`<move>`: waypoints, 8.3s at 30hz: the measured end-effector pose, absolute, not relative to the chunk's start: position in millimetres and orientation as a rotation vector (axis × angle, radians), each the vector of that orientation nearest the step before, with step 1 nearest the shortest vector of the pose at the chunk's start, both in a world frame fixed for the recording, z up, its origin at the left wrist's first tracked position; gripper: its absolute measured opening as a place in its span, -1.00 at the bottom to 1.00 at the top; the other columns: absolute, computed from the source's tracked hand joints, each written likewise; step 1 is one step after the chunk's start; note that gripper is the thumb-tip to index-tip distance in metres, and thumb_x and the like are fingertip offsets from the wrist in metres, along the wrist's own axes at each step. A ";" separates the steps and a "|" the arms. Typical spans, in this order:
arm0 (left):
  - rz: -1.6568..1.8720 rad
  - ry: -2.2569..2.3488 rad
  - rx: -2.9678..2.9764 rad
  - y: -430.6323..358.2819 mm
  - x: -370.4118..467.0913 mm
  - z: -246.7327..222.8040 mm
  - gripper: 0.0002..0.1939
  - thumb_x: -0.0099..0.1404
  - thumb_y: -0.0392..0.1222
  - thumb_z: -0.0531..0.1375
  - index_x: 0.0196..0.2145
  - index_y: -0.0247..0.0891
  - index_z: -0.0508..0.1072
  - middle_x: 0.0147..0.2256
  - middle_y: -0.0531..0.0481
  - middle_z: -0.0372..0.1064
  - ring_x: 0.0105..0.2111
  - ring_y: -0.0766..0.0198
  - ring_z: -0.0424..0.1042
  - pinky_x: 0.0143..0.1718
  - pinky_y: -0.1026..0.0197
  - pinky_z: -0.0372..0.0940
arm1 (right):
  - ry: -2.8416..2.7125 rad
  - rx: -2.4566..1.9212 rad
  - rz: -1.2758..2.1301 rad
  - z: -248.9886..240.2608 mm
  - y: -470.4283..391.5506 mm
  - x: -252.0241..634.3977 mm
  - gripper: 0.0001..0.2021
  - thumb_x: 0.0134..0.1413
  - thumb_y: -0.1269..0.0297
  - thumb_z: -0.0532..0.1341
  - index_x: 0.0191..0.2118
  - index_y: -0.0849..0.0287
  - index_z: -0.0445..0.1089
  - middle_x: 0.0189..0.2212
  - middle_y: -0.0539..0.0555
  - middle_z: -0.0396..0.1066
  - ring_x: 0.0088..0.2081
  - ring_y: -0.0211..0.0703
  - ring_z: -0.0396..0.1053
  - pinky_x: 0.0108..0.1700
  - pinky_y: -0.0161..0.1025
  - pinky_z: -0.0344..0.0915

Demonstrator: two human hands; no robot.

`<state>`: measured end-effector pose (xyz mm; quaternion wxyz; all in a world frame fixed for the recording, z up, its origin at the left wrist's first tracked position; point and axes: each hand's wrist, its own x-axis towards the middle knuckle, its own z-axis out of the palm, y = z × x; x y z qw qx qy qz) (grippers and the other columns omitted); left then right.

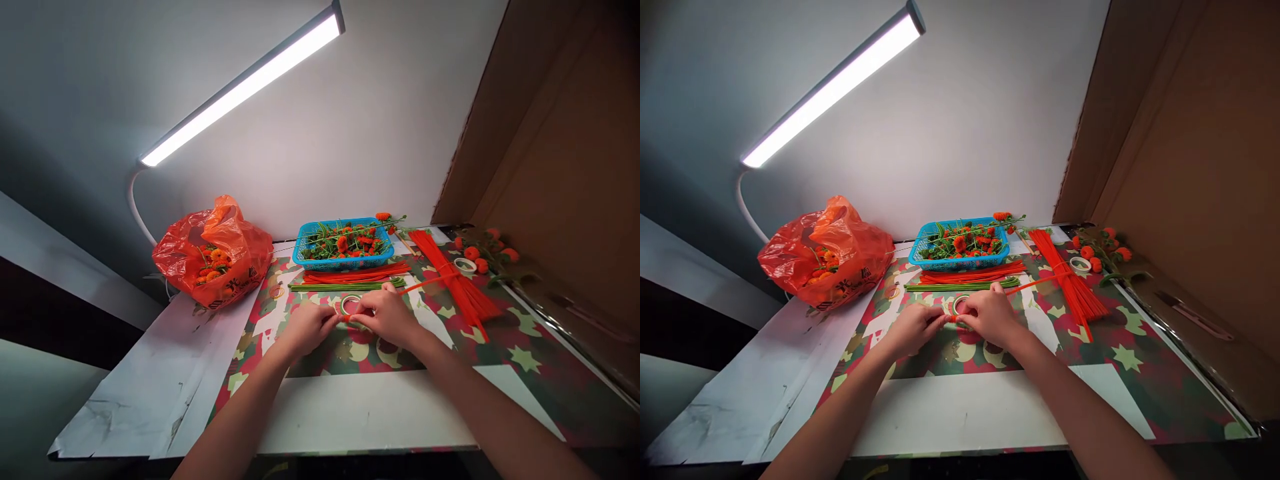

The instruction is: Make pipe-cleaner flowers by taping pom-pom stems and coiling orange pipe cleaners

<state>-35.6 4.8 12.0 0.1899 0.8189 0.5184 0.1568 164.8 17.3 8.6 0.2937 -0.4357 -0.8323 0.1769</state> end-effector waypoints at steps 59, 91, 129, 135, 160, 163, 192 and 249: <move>0.705 1.810 2.235 -11.7 -17.2 11.6 -0.58 0.35 -0.01 -0.05 -0.62 -0.23 0.17 -0.65 0.03 0.17 -0.61 0.31 0.08 -0.52 0.23 -0.18 | -2.113 -1.090 0.155 -9.5 19.8 154.6 -0.80 0.17 0.35 0.12 -0.48 0.17 0.32 -0.53 0.00 0.36 -0.46 -0.25 0.28 -0.41 -0.31 -0.01; 0.669 1.688 1.973 0.3 -24.3 0.2 -0.54 0.30 0.04 -0.01 -0.65 -0.26 0.26 -0.68 0.08 0.19 -0.61 0.36 0.13 -0.54 0.27 -0.10 | -2.208 -0.846 -0.161 -36.8 32.9 151.6 -0.86 0.03 0.49 0.11 -0.49 0.18 0.28 -0.55 0.03 0.37 -0.48 -0.21 0.30 -0.41 -0.30 0.08; 1.132 1.916 2.705 -16.3 -12.7 0.5 -0.58 0.39 -0.05 -0.03 -0.54 -0.24 0.40 -0.64 0.02 0.34 -0.62 0.34 0.26 -0.54 0.24 -0.08 | -0.907 -1.081 1.612 16.5 4.3 138.7 -0.69 -0.23 0.18 0.20 -0.68 0.14 0.02 -0.76 -0.19 -0.10 -0.68 -0.44 -0.20 -0.64 -0.37 -0.20; 1.103 1.912 2.833 -17.5 -11.5 1.9 -0.59 0.40 -0.06 -0.03 -0.52 -0.23 0.42 -0.66 0.04 0.32 -0.62 0.34 0.26 -0.53 0.23 -0.07 | -0.850 -1.129 1.569 21.8 1.3 136.5 -0.71 -0.25 0.20 0.17 -0.68 0.12 0.00 -0.77 -0.20 -0.15 -0.68 -0.42 -0.21 -0.64 -0.34 -0.21; 0.944 1.892 2.882 -16.8 -9.7 -2.8 -0.58 0.40 -0.06 -0.05 -0.54 -0.21 0.39 -0.63 0.04 0.34 -0.58 0.35 0.29 -0.52 0.23 -0.02 | -0.732 -1.095 1.724 16.6 4.6 139.2 -0.77 -0.29 0.25 0.13 -0.65 0.12 -0.01 -0.74 -0.20 -0.19 -0.65 -0.43 -0.32 -0.62 -0.36 -0.30; 0.984 1.882 2.842 -16.7 -9.6 -2.9 -0.57 0.40 -0.05 -0.04 -0.56 -0.22 0.38 -0.64 0.04 0.31 -0.59 0.35 0.28 -0.53 0.24 -0.04 | -0.757 -1.090 1.714 15.0 5.0 139.5 -0.75 -0.29 0.27 0.13 -0.66 0.12 -0.04 -0.74 -0.20 -0.19 -0.65 -0.43 -0.31 -0.62 -0.36 -0.28; 0.604 1.836 2.324 1.6 -35.4 16.1 -0.59 0.34 0.00 -0.03 -0.58 -0.24 0.29 -0.63 0.04 0.22 -0.61 0.33 0.10 -0.53 0.25 -0.15 | -2.075 -1.345 0.305 11.2 5.9 152.4 -0.79 0.16 0.33 0.11 -0.43 0.17 0.45 -0.46 0.06 0.49 -0.40 -0.19 0.38 -0.41 -0.31 0.08; 0.829 1.185 1.730 12.9 -50.4 11.7 -0.46 0.18 0.26 0.03 -0.65 -0.27 0.20 -0.65 0.13 0.01 -0.66 0.44 0.03 -0.64 0.34 -0.02 | -1.885 -0.789 1.137 6.9 30.8 173.5 -0.56 0.09 0.00 0.14 -0.66 0.19 0.17 -0.64 -0.09 0.06 -0.56 -0.34 0.01 -0.49 -0.32 -0.07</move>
